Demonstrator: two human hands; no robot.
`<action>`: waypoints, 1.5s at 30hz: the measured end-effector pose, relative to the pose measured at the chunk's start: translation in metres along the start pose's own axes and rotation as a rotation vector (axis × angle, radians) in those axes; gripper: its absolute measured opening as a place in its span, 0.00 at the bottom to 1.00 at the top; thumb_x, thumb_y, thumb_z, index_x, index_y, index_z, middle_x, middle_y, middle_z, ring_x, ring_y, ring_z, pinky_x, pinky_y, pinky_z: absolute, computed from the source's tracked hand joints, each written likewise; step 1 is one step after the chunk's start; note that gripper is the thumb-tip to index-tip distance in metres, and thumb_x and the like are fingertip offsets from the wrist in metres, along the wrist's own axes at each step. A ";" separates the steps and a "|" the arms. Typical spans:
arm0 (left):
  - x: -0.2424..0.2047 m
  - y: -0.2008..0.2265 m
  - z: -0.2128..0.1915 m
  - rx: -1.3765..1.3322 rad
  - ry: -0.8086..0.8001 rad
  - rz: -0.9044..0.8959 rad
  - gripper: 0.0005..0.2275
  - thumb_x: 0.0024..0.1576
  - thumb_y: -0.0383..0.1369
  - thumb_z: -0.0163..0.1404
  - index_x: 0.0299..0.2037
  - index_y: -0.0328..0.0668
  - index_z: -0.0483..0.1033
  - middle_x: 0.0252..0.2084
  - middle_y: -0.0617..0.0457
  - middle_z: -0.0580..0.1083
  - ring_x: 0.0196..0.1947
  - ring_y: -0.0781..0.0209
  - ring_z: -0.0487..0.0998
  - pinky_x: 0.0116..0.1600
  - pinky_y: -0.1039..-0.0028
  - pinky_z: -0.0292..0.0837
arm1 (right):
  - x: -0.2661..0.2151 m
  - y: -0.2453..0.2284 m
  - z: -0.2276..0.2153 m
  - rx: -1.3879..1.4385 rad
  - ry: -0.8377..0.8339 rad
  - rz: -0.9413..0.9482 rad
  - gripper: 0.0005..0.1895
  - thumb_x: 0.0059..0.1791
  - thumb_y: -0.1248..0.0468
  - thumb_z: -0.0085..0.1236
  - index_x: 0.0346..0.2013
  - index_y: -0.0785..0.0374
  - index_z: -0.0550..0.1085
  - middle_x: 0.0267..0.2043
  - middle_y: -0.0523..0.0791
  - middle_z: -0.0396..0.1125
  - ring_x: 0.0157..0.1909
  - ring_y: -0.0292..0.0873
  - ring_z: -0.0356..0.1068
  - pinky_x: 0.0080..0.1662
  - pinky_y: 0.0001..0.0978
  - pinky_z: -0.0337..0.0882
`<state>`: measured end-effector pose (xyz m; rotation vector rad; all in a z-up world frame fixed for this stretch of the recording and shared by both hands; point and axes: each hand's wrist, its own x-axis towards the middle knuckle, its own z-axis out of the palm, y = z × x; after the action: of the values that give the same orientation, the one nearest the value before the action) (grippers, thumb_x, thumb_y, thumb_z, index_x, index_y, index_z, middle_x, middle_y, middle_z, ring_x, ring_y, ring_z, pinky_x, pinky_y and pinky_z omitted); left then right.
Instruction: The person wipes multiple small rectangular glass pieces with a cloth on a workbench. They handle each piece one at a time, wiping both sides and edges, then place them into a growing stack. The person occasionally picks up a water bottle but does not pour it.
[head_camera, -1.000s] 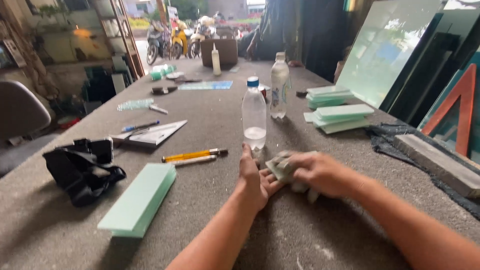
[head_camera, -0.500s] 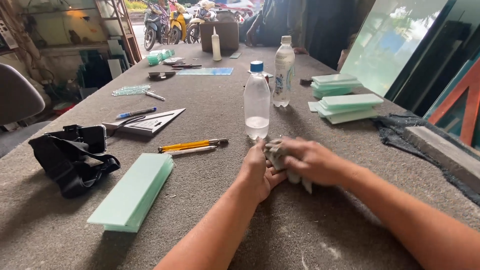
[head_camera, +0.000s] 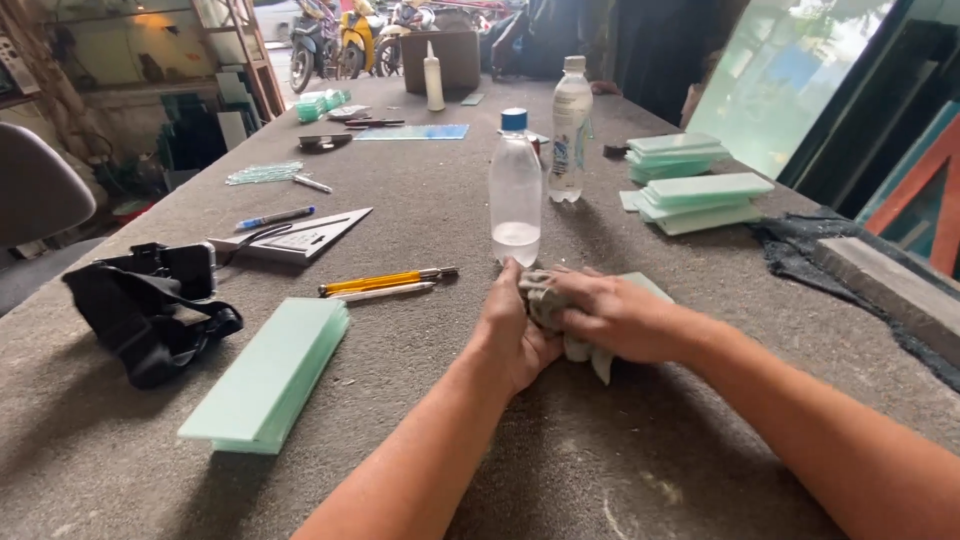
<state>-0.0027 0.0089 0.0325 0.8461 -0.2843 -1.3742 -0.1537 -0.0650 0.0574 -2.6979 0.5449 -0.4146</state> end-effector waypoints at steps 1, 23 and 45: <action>0.004 -0.001 -0.005 0.003 -0.008 -0.009 0.42 0.71 0.64 0.30 0.77 0.27 0.58 0.71 0.21 0.71 0.64 0.24 0.80 0.62 0.31 0.76 | 0.002 0.011 -0.010 -0.002 0.004 0.011 0.25 0.59 0.54 0.50 0.67 0.62 0.76 0.76 0.56 0.68 0.78 0.63 0.62 0.81 0.62 0.51; 0.025 -0.004 -0.022 -0.023 -0.056 -0.091 0.47 0.67 0.67 0.42 0.75 0.21 0.59 0.72 0.18 0.68 0.71 0.22 0.72 0.71 0.35 0.69 | 0.005 0.079 -0.010 -0.093 0.153 0.386 0.21 0.55 0.47 0.51 0.52 0.55 0.83 0.49 0.62 0.80 0.59 0.68 0.79 0.67 0.68 0.71; 0.027 -0.033 -0.009 1.295 0.075 0.703 0.10 0.53 0.35 0.59 0.40 0.66 0.90 0.37 0.50 0.85 0.48 0.41 0.88 0.48 0.50 0.85 | -0.019 0.066 -0.039 -0.146 0.232 -0.182 0.18 0.56 0.51 0.65 0.42 0.64 0.77 0.39 0.59 0.76 0.55 0.68 0.78 0.53 0.63 0.76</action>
<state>-0.0158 -0.0116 -0.0036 1.6147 -1.3474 -0.3578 -0.2050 -0.1246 0.0619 -2.8695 0.4058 -0.7728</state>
